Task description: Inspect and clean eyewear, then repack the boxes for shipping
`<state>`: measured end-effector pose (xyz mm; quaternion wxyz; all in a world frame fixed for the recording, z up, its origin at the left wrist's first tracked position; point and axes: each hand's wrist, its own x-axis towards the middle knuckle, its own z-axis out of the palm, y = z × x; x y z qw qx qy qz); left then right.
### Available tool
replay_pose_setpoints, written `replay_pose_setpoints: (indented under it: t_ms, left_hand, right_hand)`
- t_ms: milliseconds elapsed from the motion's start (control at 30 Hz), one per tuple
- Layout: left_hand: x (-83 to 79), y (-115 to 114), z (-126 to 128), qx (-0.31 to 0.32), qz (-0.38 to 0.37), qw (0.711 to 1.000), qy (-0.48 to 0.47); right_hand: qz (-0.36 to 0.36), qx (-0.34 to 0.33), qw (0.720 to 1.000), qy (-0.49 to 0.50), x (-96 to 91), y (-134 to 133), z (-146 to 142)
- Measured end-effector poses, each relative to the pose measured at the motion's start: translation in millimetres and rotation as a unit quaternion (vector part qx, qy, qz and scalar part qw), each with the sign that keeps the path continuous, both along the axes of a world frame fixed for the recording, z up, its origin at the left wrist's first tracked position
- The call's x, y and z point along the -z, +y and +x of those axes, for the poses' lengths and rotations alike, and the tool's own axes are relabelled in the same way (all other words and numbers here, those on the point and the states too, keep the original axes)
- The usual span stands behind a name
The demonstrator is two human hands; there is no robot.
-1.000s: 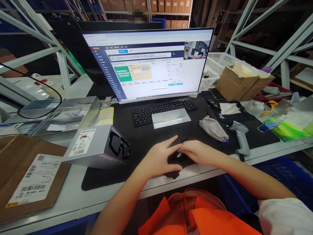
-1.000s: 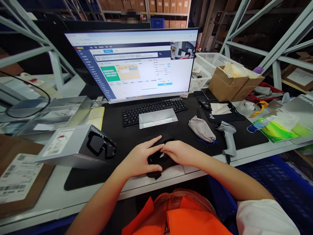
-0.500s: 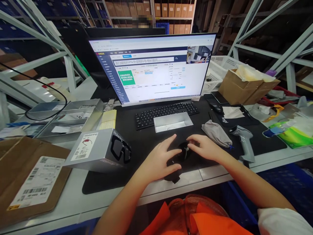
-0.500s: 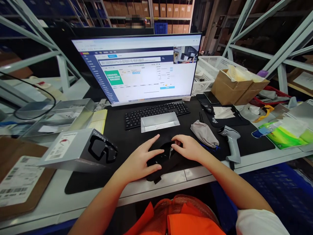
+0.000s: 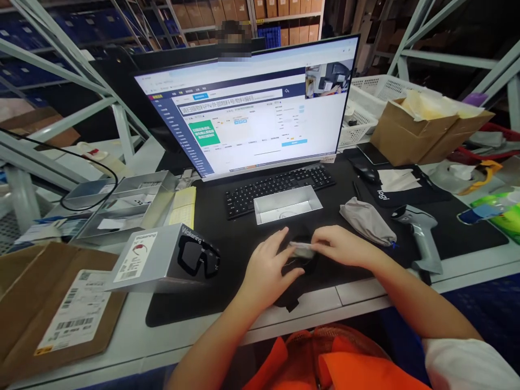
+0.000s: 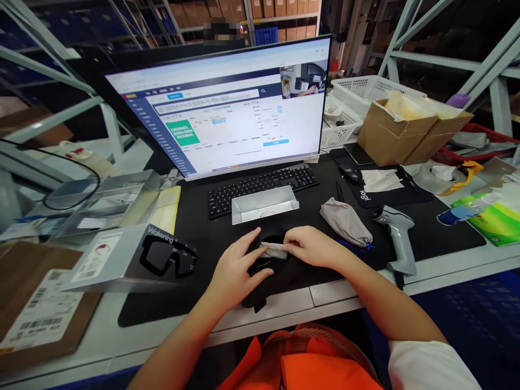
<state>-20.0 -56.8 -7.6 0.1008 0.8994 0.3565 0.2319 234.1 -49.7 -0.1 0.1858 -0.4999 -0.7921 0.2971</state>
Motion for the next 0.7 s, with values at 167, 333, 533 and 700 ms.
replay_pose_setpoints:
  t_ms: [167, 333, 533, 700]
  left_hand:
    - [2.7, 0, 1, -0.008, -0.002, 1.0, -0.019]
    - [-0.3, 2, 1, 0.009, -0.016, 0.999, -0.032]
    - [-5.1, 0, 1, -0.007, -0.072, 0.995, -0.067]
    - [0.8, 2, 2, -0.034, -0.066, 0.995, -0.062]
  right_hand:
    - [0.11, -0.082, 0.99, -0.017, 8.2, -10, -7]
    - [0.135, -0.093, 0.986, 0.018, 8.2, -13, -4]
    - [-0.003, -0.067, 0.992, 0.102, 8.3, -6, 4]
    - [-0.052, -0.043, 0.992, 0.106, 14.7, -2, 2]
